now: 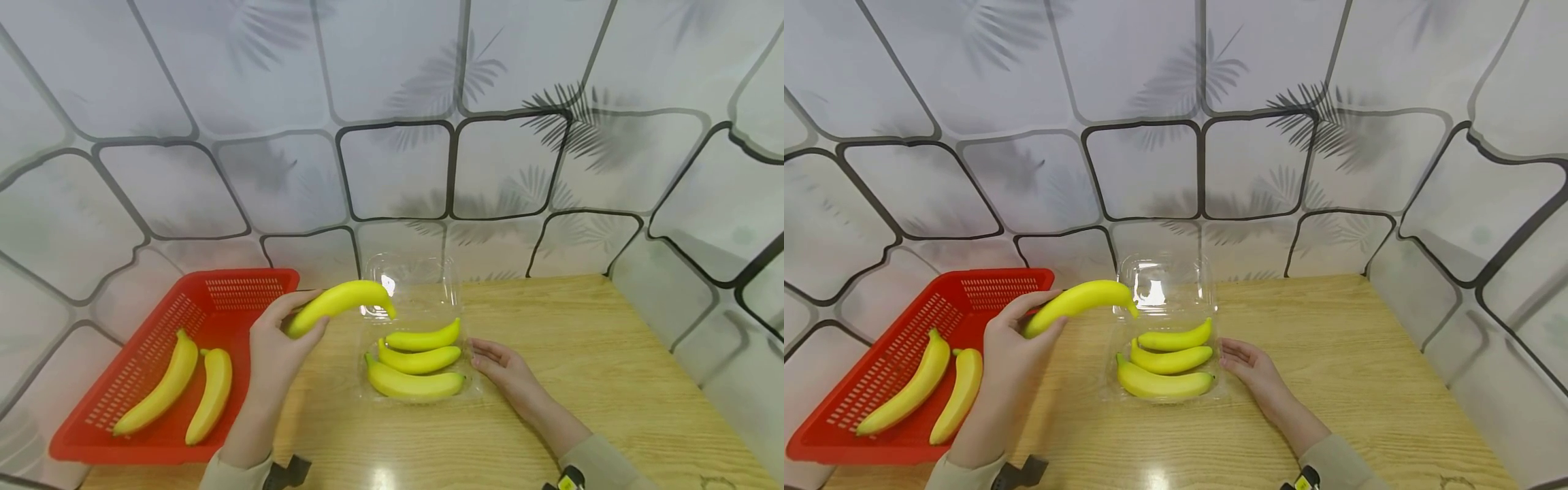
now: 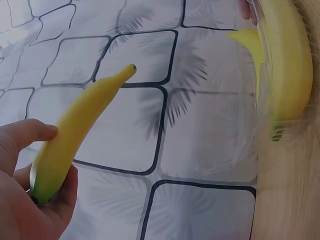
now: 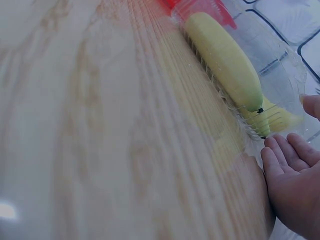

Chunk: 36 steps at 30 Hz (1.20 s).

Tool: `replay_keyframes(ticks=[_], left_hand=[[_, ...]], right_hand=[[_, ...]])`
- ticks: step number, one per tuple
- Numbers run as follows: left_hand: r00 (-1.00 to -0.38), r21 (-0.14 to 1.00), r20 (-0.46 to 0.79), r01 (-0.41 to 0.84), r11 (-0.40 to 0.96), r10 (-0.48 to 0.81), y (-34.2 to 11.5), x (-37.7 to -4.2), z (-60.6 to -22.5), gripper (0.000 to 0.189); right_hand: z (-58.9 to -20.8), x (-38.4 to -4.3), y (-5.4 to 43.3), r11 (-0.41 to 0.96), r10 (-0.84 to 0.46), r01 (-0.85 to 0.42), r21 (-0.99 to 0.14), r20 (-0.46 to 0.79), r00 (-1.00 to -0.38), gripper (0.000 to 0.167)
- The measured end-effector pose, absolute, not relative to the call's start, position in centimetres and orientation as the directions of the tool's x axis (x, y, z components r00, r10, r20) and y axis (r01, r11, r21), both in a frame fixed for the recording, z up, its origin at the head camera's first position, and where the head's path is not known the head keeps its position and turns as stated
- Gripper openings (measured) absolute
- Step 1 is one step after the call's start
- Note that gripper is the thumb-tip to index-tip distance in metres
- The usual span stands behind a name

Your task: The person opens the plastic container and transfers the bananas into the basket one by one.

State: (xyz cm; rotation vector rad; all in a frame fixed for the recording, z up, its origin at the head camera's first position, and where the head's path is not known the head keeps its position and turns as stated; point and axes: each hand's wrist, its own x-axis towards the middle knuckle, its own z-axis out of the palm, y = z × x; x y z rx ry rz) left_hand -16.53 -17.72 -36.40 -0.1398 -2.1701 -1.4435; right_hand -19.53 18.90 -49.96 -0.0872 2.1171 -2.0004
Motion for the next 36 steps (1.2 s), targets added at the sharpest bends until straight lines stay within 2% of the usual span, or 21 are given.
replay_keyframes(ticks=[6, 19, 30, 36], left_hand=[[-0.851, 0.819, 0.473, 0.33, 0.469, -0.227, -18.7, -15.8, -35.8, 0.037], [-0.827, 0.835, 0.463, 0.286, 0.47, -0.32, -21.7, -14.9, -36.5, 0.037], [-0.842, 0.918, 0.352, 0.225, 0.328, -0.408, -23.7, -14.0, -36.6, 0.038], [-0.842, 0.954, 0.249, 0.126, 0.273, -0.478, -25.2, -13.6, -36.9, 0.038]], right_hand=[[-49.9, -19.5, 19.1, 0.083, -0.199, 0.113, -0.99, -0.128, -0.972, 0.062], [-49.8, -19.5, 19.0, 0.103, -0.199, 0.108, -0.989, -0.127, -0.972, 0.062], [-49.6, -19.6, 19.0, 0.098, -0.207, 0.111, -0.989, -0.13, -0.97, 0.063], [-49.7, -19.7, 19.1, 0.092, -0.216, 0.106, -0.99, -0.123, -0.969, 0.063]])
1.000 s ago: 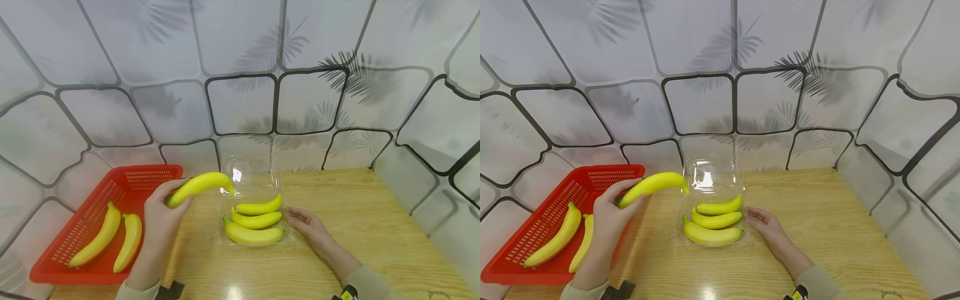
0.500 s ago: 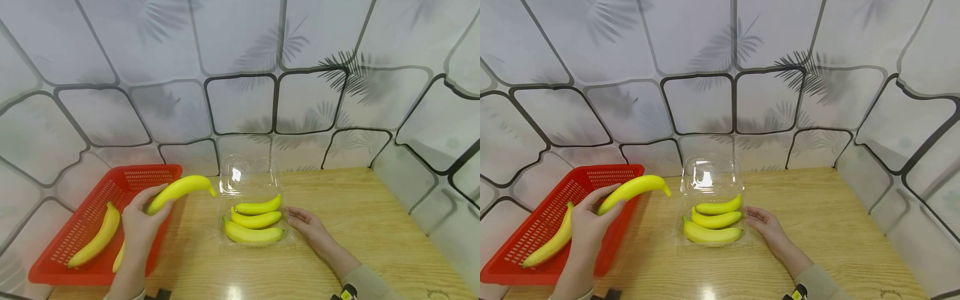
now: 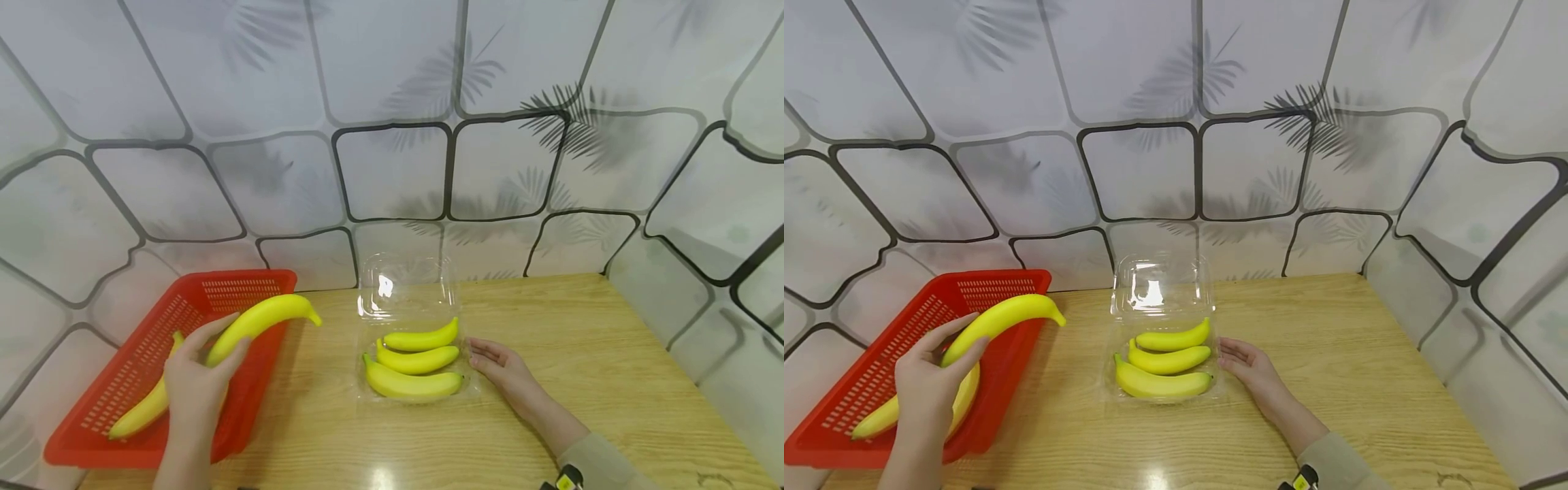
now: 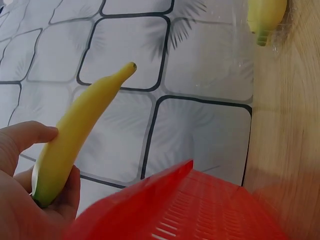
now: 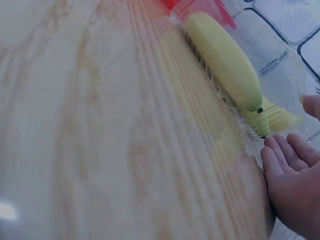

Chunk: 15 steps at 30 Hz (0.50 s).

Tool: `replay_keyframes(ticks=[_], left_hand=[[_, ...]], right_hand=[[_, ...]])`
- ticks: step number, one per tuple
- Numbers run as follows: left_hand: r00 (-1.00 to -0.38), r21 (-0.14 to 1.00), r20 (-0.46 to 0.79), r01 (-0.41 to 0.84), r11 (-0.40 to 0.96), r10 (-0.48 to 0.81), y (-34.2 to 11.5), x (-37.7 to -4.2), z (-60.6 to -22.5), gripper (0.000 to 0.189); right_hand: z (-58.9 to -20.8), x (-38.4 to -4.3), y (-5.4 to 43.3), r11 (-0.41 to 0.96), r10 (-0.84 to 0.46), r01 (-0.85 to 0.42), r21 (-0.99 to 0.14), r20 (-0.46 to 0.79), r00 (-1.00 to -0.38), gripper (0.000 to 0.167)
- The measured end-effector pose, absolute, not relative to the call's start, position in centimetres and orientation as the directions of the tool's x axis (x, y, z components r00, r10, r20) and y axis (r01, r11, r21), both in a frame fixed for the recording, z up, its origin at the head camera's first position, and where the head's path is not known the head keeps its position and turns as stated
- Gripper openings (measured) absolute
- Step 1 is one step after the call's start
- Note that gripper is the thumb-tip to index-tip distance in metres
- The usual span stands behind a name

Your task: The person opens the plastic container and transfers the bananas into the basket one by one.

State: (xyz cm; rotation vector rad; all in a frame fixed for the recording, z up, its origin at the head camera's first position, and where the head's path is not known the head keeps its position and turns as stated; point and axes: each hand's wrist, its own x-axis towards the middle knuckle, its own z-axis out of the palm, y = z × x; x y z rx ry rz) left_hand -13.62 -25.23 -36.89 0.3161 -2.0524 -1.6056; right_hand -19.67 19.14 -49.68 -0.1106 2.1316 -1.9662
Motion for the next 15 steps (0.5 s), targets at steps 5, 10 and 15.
replay_keyframes(ticks=[5, 10, 15], left_hand=[[-0.827, 0.975, 0.172, 0.066, 0.212, -0.535, -26.5, -13.6, -37.1, 0.04], [-0.813, 0.979, 0.116, -0.004, 0.205, -0.571, -27.6, -13.2, -37.5, 0.042], [-0.783, 0.965, 0.138, -0.033, 0.262, -0.607, -28.7, -12.9, -37.9, 0.043]], right_hand=[[-49.7, -19.7, 19.1, 0.081, -0.22, 0.103, -0.991, -0.119, -0.968, 0.063], [-49.8, -19.6, 19.1, 0.073, -0.218, 0.1, -0.992, -0.114, -0.969, 0.063], [-49.8, -19.6, 19.1, 0.075, -0.22, 0.095, -0.993, -0.11, -0.969, 0.063]])
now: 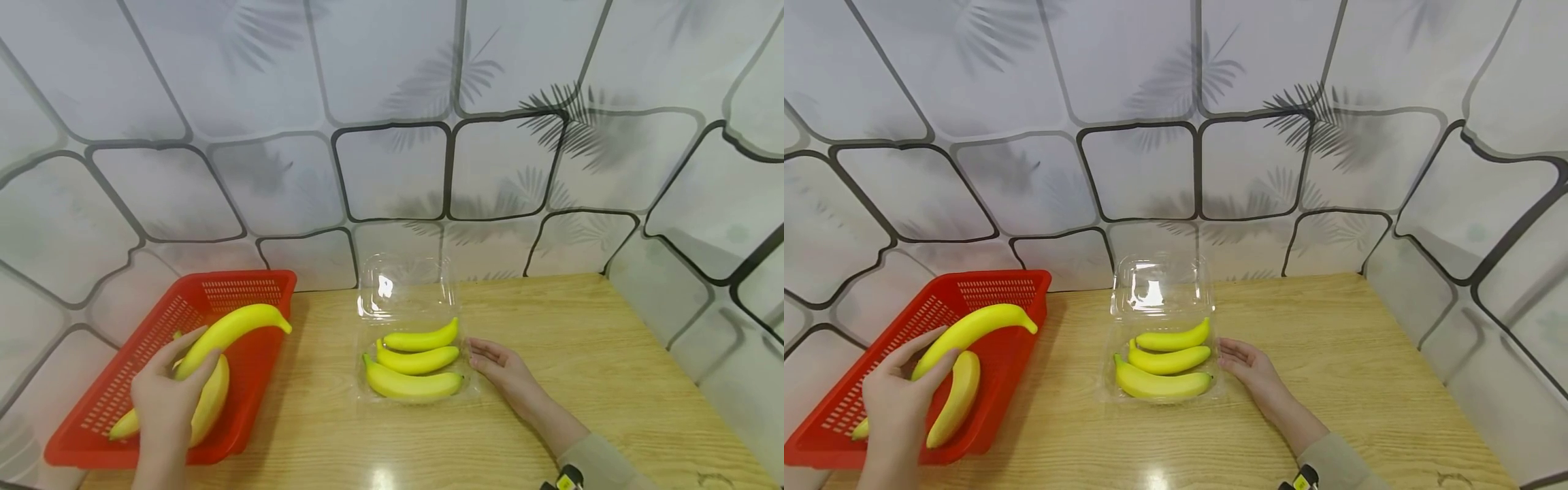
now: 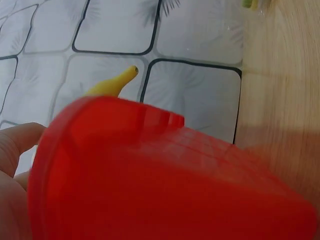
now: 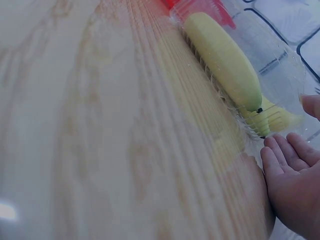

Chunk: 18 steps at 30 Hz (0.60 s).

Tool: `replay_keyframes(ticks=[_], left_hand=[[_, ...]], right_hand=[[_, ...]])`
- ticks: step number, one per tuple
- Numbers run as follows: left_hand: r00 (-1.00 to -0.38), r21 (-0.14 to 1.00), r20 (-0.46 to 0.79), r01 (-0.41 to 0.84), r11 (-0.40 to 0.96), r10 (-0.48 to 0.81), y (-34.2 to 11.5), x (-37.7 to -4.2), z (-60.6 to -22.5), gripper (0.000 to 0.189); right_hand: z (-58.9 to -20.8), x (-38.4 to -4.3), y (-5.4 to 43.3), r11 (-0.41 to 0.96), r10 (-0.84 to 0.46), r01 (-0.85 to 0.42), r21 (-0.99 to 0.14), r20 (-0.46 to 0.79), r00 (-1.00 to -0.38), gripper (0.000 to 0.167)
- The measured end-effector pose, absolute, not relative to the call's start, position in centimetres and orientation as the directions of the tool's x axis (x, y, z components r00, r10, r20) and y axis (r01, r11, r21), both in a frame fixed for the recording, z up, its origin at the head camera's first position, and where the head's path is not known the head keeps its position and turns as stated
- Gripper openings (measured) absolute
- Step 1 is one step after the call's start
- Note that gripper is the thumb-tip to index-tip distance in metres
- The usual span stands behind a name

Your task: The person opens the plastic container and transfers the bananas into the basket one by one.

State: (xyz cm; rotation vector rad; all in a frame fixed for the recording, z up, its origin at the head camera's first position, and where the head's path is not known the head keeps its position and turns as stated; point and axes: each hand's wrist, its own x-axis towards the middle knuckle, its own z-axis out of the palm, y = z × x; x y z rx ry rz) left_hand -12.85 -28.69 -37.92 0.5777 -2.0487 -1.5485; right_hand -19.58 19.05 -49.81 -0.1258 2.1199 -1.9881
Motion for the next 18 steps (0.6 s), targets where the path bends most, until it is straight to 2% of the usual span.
replay_keyframes(ticks=[6, 12, 18], left_hand=[[-0.765, 0.943, 0.157, -0.072, 0.324, -0.625, -29.8, -12.5, -38.4, 0.045], [-0.77, 0.967, 0.05, -0.122, 0.225, -0.636, -30.9, -12.2, -39.0, 0.05], [-0.755, 0.977, 0.007, -0.134, 0.165, -0.656, -31.6, -11.9, -39.4, 0.053]], right_hand=[[-49.9, -19.7, 19.1, 0.074, -0.217, 0.093, -0.993, -0.107, -0.97, 0.063], [-49.9, -19.7, 19.1, 0.067, -0.224, 0.089, -0.994, -0.102, -0.969, 0.062], [-49.9, -19.5, 19.0, 0.081, -0.22, 0.077, -0.994, -0.093, -0.971, 0.062]])
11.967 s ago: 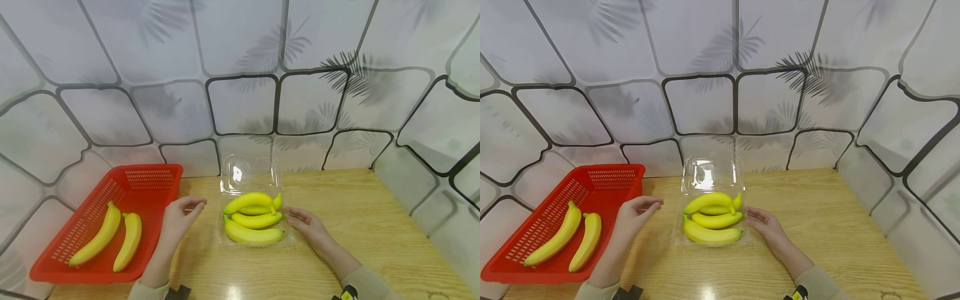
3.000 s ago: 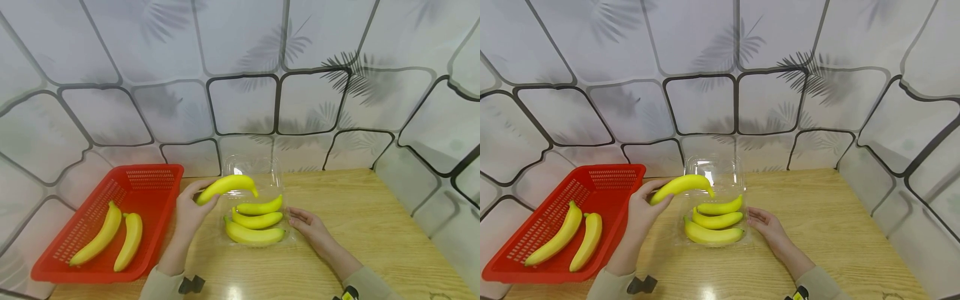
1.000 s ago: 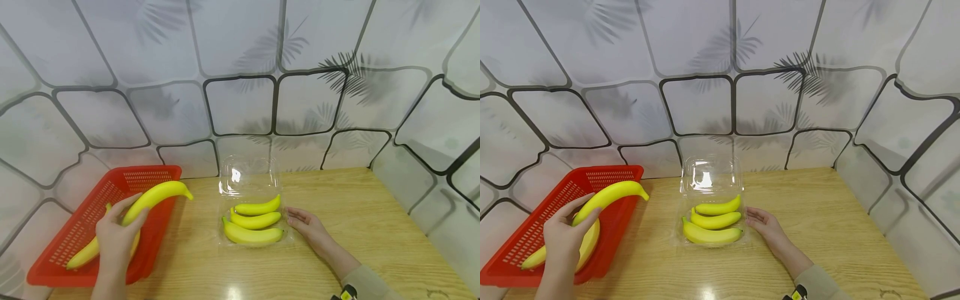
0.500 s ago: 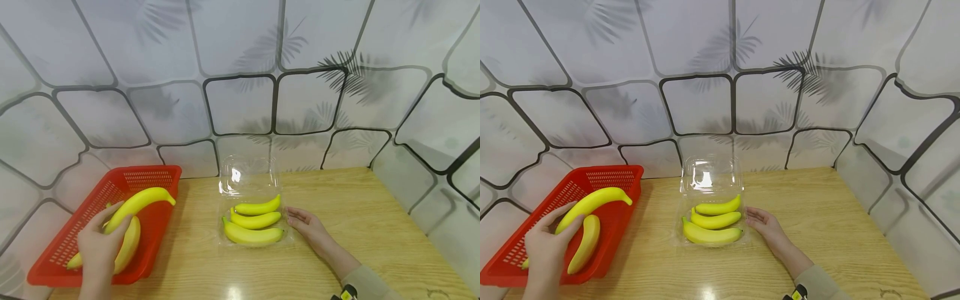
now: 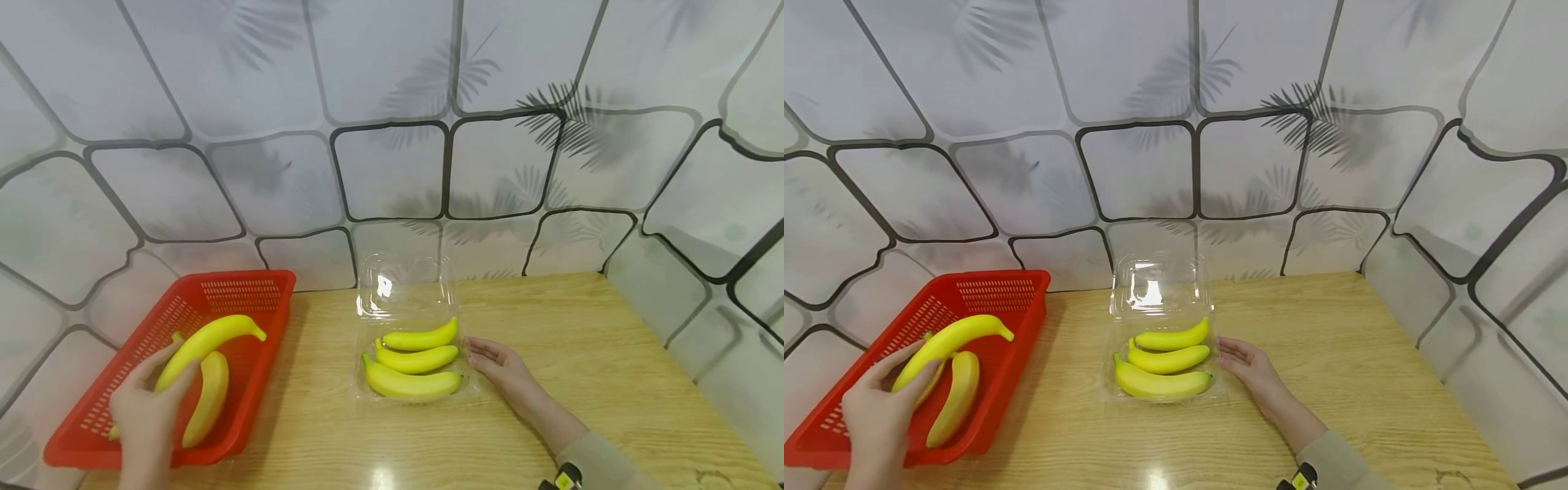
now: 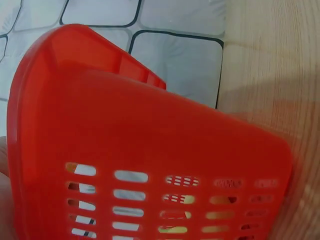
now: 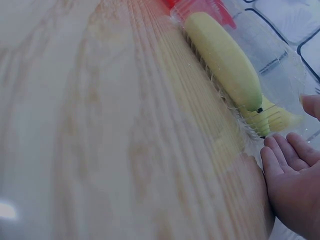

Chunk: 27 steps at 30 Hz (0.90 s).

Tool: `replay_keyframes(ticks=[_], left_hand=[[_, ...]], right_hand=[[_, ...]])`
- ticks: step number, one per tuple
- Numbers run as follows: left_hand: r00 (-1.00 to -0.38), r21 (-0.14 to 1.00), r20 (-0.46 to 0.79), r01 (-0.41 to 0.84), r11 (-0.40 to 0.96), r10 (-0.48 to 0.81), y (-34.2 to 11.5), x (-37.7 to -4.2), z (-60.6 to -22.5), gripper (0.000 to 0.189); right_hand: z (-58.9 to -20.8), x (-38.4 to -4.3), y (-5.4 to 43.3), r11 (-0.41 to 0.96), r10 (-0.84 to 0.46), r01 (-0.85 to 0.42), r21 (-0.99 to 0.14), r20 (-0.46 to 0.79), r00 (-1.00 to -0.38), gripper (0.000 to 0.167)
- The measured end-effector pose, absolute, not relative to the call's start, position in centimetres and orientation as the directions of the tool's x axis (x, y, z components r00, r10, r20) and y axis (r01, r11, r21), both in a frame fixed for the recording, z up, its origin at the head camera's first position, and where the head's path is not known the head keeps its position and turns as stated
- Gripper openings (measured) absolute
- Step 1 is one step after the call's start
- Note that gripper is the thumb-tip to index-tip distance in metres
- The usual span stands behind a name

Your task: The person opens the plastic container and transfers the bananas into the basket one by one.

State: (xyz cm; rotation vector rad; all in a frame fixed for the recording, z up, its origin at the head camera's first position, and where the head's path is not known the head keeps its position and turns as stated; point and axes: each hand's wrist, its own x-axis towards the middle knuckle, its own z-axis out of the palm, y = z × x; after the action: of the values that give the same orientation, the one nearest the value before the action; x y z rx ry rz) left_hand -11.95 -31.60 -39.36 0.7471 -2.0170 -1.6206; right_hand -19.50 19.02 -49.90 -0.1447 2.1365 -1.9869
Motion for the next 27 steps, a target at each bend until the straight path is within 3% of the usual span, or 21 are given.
replay_keyframes(ticks=[3, 8, 13, 27], left_hand=[[-0.745, 0.973, 0.03, -0.132, 0.19, -0.667, -32.0, -11.9, -39.6, 0.054], [-0.756, 0.896, 0.02, -0.277, 0.347, -0.654, -32.8, -11.8, -40.0, 0.055], [-0.777, 0.843, -0.042, -0.364, 0.395, -0.628, -33.2, -12.0, -40.1, 0.056], [-0.831, 0.757, -0.011, -0.37, 0.539, -0.556, -33.2, -12.3, -40.2, 0.054]], right_hand=[[-49.9, -19.5, 18.9, 0.091, -0.208, 0.08, -0.993, -0.097, -0.973, 0.062], [-49.9, -19.6, 19.0, 0.101, -0.2, 0.094, -0.99, -0.113, -0.973, 0.061], [-49.8, -19.6, 19.0, 0.094, -0.204, 0.1, -0.99, -0.118, -0.972, 0.062], [-49.8, -19.6, 19.1, 0.089, -0.21, 0.095, -0.991, -0.112, -0.971, 0.062]])
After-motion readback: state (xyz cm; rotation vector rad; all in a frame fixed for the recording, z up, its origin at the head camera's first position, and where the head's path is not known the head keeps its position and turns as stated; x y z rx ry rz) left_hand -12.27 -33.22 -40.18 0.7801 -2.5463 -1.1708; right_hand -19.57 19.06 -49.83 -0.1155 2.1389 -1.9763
